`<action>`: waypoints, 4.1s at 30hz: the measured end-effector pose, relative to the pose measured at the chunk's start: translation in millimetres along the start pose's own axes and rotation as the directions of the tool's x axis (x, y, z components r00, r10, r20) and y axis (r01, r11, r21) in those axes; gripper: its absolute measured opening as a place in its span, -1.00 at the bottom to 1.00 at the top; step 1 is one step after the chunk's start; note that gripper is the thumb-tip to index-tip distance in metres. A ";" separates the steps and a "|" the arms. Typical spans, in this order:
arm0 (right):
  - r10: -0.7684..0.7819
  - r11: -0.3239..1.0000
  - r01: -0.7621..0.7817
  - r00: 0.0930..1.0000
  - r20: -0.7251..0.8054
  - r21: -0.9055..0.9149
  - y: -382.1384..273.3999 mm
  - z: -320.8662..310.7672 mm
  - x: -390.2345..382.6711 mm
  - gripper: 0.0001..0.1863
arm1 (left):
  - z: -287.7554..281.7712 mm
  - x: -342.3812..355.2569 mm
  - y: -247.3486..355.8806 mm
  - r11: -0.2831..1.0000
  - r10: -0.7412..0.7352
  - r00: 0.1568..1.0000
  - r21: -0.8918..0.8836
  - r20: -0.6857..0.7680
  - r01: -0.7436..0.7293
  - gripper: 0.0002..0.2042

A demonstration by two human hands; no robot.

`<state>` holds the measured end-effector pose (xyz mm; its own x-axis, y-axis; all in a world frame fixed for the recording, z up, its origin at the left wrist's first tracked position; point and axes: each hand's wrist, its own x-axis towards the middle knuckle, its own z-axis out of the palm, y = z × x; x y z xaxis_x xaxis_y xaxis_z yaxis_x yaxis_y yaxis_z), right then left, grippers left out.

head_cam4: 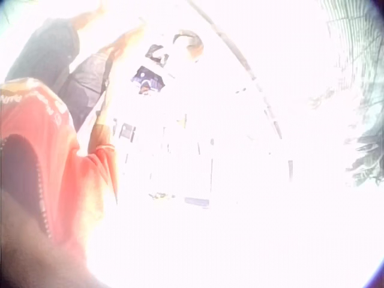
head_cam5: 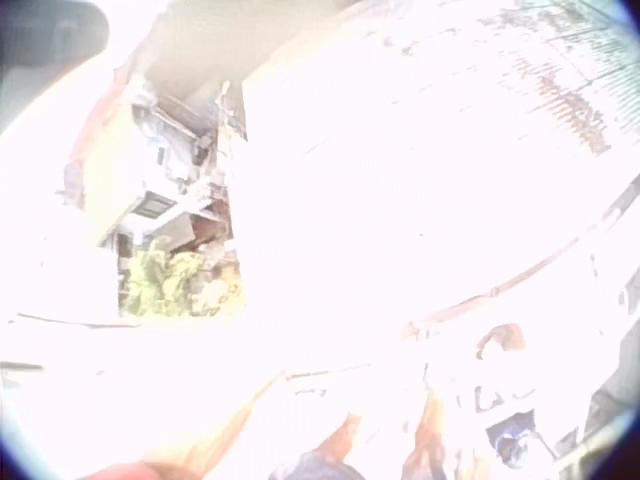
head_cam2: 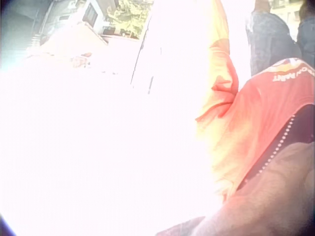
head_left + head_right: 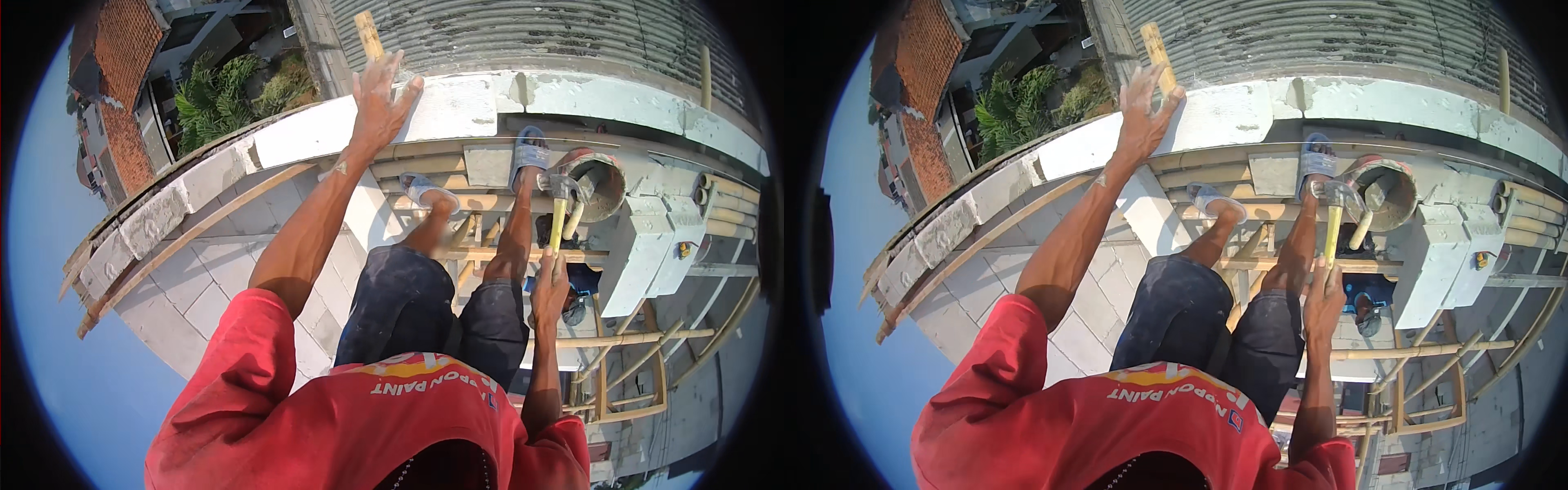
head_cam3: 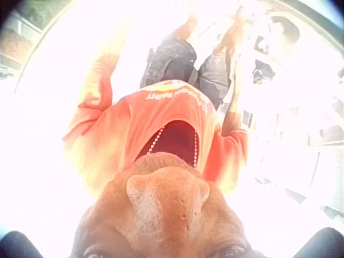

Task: The person applies mortar from a bucket to a wall edge using a trowel, lifts a white concrete block into position, and taps the block with a hammer to level it.

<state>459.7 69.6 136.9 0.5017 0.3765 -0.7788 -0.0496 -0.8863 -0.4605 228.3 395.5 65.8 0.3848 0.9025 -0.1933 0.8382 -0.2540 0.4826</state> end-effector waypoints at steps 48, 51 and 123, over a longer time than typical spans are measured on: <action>0.650 0.726 -0.497 0.721 0.239 -0.476 -191.5 -86.7 -85.2 -0.54 | -26.8 -87.7 -48.5 0.707 -0.694 0.718 0.136 -0.056 0.694 0.21; 0.670 0.463 -0.826 0.563 0.483 0.321 -92.9 -129.9 -17.0 -0.53 | -26.6 -87.5 -52.4 0.707 -0.688 0.725 0.195 -0.034 0.680 0.22; -0.485 0.435 0.536 0.816 0.313 -0.724 -242.3 153.5 -128.4 -0.49 | 68.5 -453.2 -20.1 -0.335 -0.631 0.285 -0.585 0.721 0.738 -0.06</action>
<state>274.8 277.4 283.1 0.1633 0.8218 -0.5458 0.8723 -0.3787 -0.3092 63.5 -32.3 85.1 -0.1405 0.1672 -0.9759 -0.2230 0.9550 0.1958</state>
